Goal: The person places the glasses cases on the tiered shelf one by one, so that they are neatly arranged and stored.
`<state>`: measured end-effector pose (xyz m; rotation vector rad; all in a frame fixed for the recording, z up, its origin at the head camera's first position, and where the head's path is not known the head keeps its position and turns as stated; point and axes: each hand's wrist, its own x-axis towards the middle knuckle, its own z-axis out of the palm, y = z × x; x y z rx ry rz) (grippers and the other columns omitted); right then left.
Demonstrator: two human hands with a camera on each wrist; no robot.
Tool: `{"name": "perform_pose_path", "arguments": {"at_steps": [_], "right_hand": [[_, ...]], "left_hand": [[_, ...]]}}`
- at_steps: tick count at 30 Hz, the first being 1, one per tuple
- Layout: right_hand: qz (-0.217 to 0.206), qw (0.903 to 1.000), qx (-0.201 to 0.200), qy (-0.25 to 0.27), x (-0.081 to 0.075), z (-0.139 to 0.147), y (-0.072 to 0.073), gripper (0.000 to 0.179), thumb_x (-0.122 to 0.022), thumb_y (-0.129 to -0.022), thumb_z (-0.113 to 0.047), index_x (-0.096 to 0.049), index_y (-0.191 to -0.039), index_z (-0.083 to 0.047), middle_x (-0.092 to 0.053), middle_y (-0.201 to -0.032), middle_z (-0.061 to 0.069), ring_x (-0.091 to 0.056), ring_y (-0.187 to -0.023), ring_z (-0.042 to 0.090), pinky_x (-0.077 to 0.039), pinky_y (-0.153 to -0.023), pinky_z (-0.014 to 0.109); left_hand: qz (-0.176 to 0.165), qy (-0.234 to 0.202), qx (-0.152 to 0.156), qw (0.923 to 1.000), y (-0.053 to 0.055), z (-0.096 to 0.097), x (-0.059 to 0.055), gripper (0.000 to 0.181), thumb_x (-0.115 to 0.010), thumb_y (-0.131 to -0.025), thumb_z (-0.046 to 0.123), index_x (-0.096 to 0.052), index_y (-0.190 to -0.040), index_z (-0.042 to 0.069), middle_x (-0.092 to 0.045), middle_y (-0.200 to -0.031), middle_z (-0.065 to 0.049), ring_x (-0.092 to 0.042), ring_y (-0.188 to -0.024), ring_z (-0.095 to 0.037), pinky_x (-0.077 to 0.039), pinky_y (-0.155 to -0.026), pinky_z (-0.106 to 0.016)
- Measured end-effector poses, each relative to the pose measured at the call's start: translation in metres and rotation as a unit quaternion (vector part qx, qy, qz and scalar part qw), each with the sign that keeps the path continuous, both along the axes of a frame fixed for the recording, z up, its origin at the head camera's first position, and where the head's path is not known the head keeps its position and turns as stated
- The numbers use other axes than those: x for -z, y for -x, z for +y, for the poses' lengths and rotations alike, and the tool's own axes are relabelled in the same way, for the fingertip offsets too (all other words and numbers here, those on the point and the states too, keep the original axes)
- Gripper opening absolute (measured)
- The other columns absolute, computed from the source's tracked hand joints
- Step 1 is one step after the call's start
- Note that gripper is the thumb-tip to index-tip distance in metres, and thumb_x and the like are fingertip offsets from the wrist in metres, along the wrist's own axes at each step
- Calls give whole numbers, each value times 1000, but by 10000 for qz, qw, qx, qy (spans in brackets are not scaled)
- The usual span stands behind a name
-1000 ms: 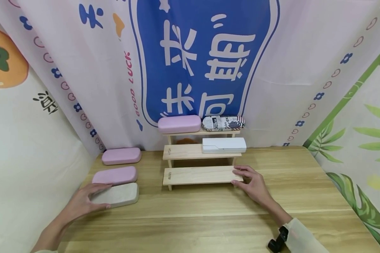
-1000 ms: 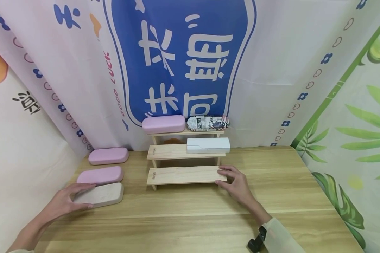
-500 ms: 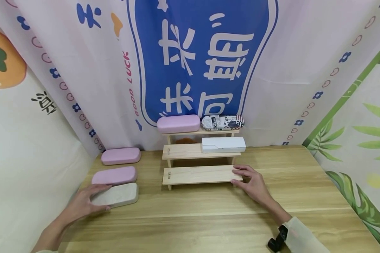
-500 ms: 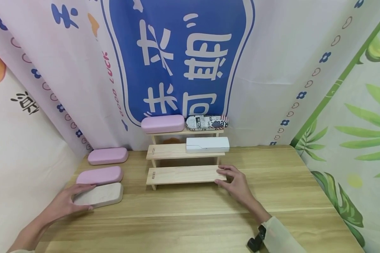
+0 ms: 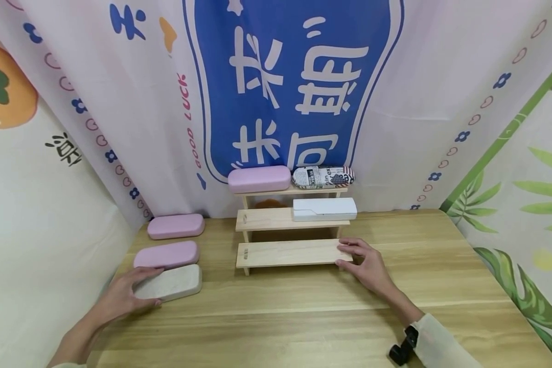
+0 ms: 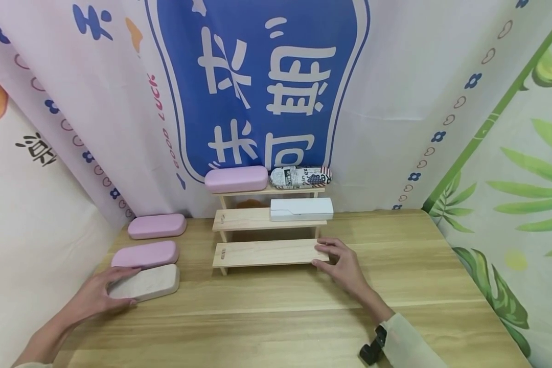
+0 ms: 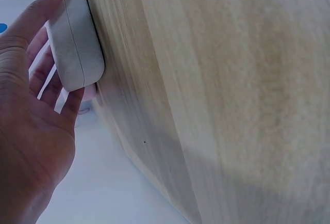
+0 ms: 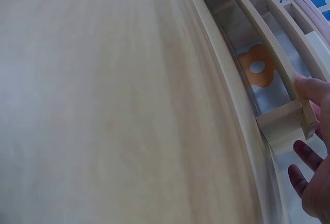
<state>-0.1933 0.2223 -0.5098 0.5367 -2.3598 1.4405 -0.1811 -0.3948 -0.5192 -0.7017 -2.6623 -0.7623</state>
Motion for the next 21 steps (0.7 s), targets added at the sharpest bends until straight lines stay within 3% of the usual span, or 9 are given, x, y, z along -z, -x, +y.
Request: {"name": "perform_pose_path", "arguments": {"at_steps": [6,10,16,21], "right_hand": [[22,10000,-3,-25,3,1,1,37,-88,-80,7,-75,-115,11,-69,-129,27,-62,-124,49,-53,-99,18],[5,10000,6,-15,5,2,2,38,-88,-80,6,-75,-115,11,-69,-130,28,-61,-125,49,-48,-102,12],[-7,10000,-18,17,6,2,2,38,-87,-80,7,-75,-116,11,-68,-130,28,-61,-126,50,-41,-104,6],[-32,10000,-6,57,5,2,2,38,-87,-80,7,-75,-116,10,-68,-130,27,-61,-126,49,-47,-102,11]], "left_hand": [[75,255,-79,9996,1,1,0,79,-105,-57,32,-75,-128,12,-76,-123,-15,-68,-113,-25,-23,-101,3],[-2,348,-184,9992,1,2,-1,78,-104,-58,34,-75,-128,13,-77,-123,-13,-69,-111,-29,-26,-99,2],[14,479,-290,9984,2,3,0,75,-105,-57,33,-77,-124,13,-78,-119,-12,-70,-106,-28,-33,-92,-1],[174,385,-176,9990,4,4,0,75,-105,-54,31,-77,-121,14,-78,-116,-13,-71,-104,-26,-33,-93,0]]}}
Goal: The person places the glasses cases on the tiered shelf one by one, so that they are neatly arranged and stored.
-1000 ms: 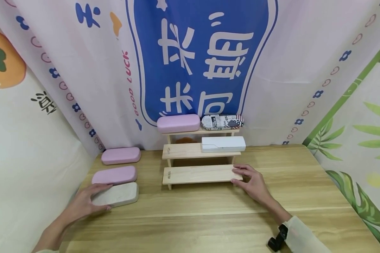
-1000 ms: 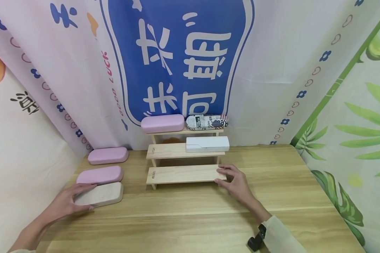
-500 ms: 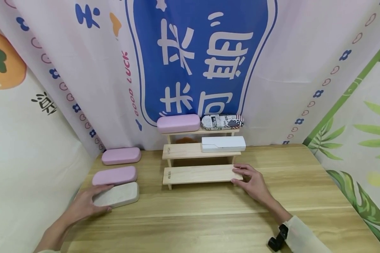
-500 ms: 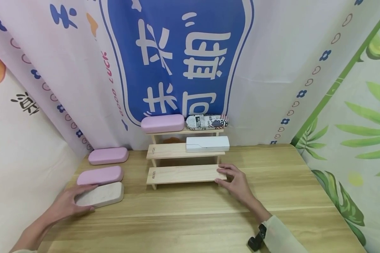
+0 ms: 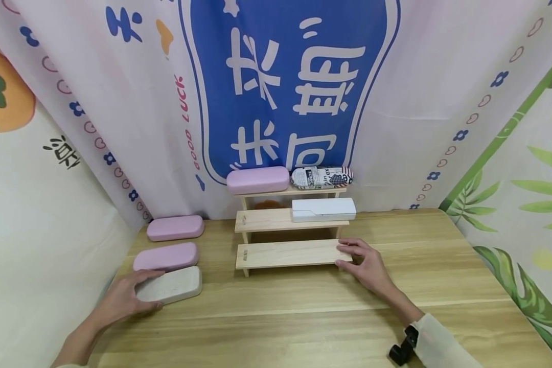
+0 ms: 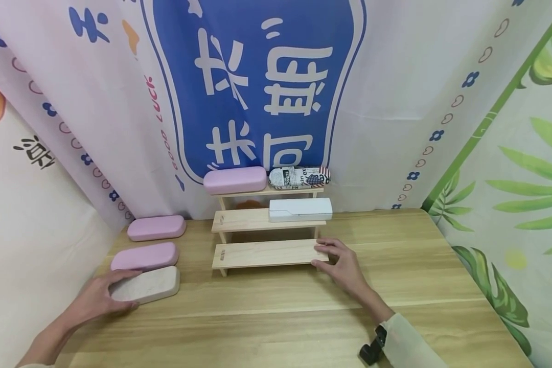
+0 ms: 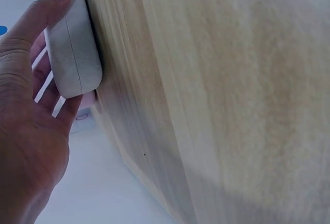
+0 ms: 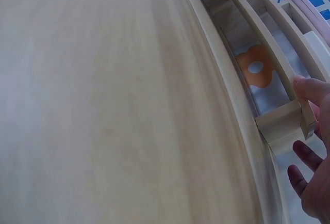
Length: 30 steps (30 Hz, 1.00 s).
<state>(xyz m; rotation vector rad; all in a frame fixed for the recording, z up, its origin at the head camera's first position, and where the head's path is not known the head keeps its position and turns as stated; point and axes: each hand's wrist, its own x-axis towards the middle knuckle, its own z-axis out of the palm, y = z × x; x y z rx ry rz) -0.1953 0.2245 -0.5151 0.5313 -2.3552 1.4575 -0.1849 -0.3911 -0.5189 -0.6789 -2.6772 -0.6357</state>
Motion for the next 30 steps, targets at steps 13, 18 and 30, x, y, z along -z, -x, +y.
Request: {"name": "perform_pose_path", "arguments": {"at_steps": [13,18,30], "right_hand": [[-51,10000,-27,53,1,1,0,38,-87,-81,7,-75,-116,11,-68,-131,28,-61,-126,49,-48,-101,11],[-62,10000,-11,68,1,0,1,38,-87,-80,7,-75,-116,11,-68,-131,28,-61,-126,49,-47,-102,11],[-27,10000,9,20,0,0,0,37,-87,-80,8,-75,-116,11,-68,-130,28,-61,-126,49,-43,-104,7]], "left_hand": [[-65,34,-97,9999,-3,3,-6,76,-105,-55,36,-77,-123,16,-78,-116,-12,-71,-104,-28,-35,-92,-2],[-129,9,-106,9999,-4,6,-11,77,-104,-56,39,-76,-125,19,-77,-119,-9,-69,-106,-25,-35,-92,-3],[-140,-90,41,9999,-6,16,-26,77,-105,-57,37,-76,-126,18,-75,-119,-3,-65,-107,-11,-40,-90,-8]]}}
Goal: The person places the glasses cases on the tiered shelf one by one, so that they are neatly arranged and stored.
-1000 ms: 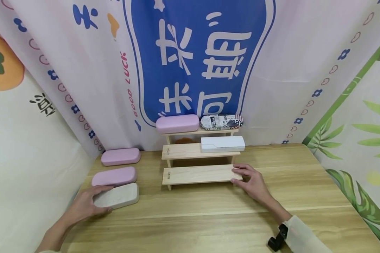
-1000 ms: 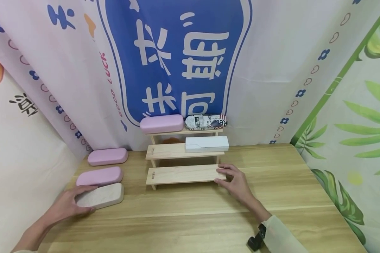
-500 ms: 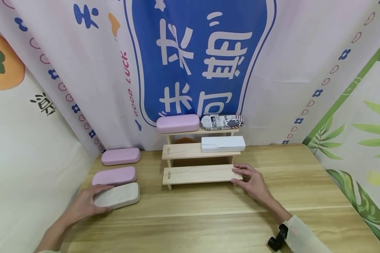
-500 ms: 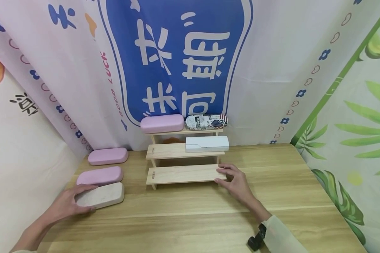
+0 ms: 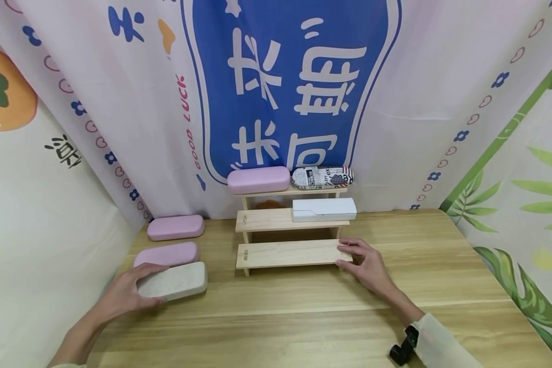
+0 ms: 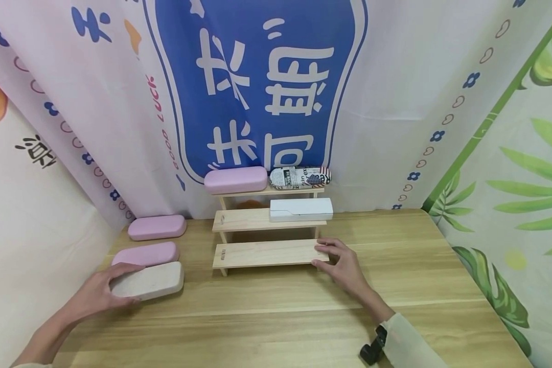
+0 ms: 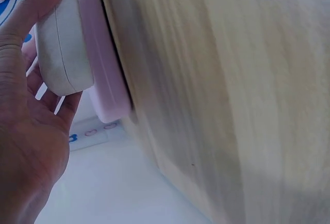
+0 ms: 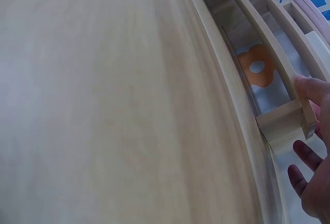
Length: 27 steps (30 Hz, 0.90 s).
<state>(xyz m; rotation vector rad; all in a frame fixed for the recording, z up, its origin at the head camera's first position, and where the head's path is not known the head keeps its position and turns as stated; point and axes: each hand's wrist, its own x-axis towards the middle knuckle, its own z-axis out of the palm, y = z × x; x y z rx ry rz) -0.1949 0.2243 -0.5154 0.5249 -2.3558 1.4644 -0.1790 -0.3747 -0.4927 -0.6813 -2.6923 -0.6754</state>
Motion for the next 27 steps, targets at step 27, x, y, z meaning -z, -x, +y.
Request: {"name": "perform_pose_path", "arguments": {"at_steps": [27], "right_hand": [[9,9999,68,-115,30,11,16,40,-89,-80,4,-77,-118,5,-69,-133,20,-61,-127,43,-41,-105,6]], "left_hand": [[0,-190,271,9995,16,39,-34,73,-103,-64,32,-74,-130,17,-75,-127,-6,-63,-114,-16,-43,-90,-16]]}}
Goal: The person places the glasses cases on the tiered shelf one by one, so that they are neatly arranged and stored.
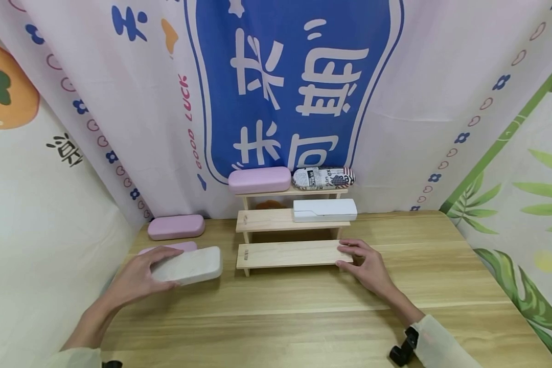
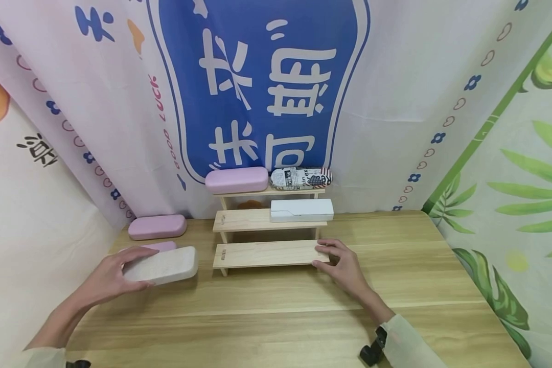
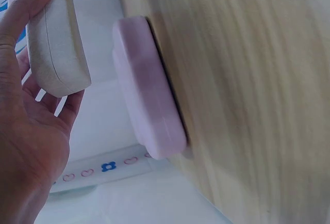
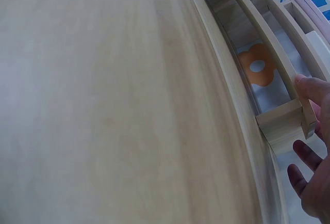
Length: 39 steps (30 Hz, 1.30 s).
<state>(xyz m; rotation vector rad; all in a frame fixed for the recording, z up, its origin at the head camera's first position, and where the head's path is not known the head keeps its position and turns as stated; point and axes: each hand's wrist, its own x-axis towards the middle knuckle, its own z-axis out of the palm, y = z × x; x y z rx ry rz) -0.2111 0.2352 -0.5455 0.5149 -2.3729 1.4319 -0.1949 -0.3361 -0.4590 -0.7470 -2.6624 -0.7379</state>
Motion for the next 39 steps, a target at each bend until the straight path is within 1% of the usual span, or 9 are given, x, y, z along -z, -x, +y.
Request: {"name": "perform_pose_path", "arguments": {"at_steps": [7,11,14,19,25,28,32,35,39], "right_hand": [[-45,9999,-124,51,1,3,0,39,-90,-83,-7,-78,-120,-3,-70,-135,13,-62,-129,38,-44,-105,9],[-71,9999,-137,51,0,3,-1,39,-90,-84,-8,-78,-121,-3,-70,-135,12,-62,-129,37,-44,-105,9],[-96,9999,-72,34,0,2,-1,39,-90,-83,-4,-78,-120,-2,-70,-134,13,-62,-129,37,-44,-104,9],[-30,10000,-11,40,1,-1,-1,39,-88,-80,6,-76,-118,7,-68,-133,22,-61,-126,45,-50,-101,14],[-77,10000,0,34,-1,0,-1,40,-89,-81,3,-77,-119,3,-69,-134,18,-62,-128,40,-50,-101,14],[-43,10000,-57,30,-2,1,-1,40,-90,-82,-2,-78,-119,0,-70,-134,15,-62,-129,39,-44,-104,9],[41,10000,-54,9,-19,-6,-11,38,-89,-81,3,-77,-117,6,-69,-132,23,-61,-127,46,-38,-108,7],[79,10000,-37,-9,-32,-12,-18,38,-87,-79,8,-75,-115,10,-68,-130,28,-61,-125,49,-38,-108,7],[62,9999,-72,44,-34,-13,-18,38,-87,-79,9,-75,-115,10,-68,-130,27,-61,-125,49,-44,-106,11]], "left_hand": [[-410,-84,-12,9991,8,11,-7,73,-101,-69,36,-73,-135,18,-74,-133,-7,-65,-114,-18,-44,-92,-17],[-622,-25,-103,9980,11,17,-11,75,-99,-72,39,-71,-138,18,-70,-139,-11,-64,-123,-32,-49,-97,-33],[-743,-9,-154,9971,12,22,-15,76,-98,-73,40,-69,-139,16,-68,-142,-14,-63,-124,-35,-50,-97,-44],[-617,-89,-2,9981,17,32,-22,76,-100,-71,34,-70,-137,13,-68,-141,-13,-63,-123,-34,-49,-98,-48],[-325,-152,253,9990,27,45,-28,72,-101,-68,24,-73,-133,8,-71,-136,-13,-64,-126,-35,-46,-103,-32],[-368,-168,268,9988,32,51,-31,72,-101,-69,22,-73,-133,9,-71,-136,-13,-64,-126,-35,-48,-106,-40],[-402,-242,338,9983,38,60,-34,72,-100,-68,21,-72,-134,9,-71,-136,-15,-64,-128,-37,-47,-107,-57],[-321,-257,430,9982,43,66,-36,73,-101,-68,22,-72,-134,10,-73,-132,-12,-66,-125,-35,-49,-105,-57],[-357,-254,441,9981,48,73,-39,73,-100,-70,25,-72,-136,11,-74,-129,-9,-67,-119,-32,-51,-101,-54]]}}
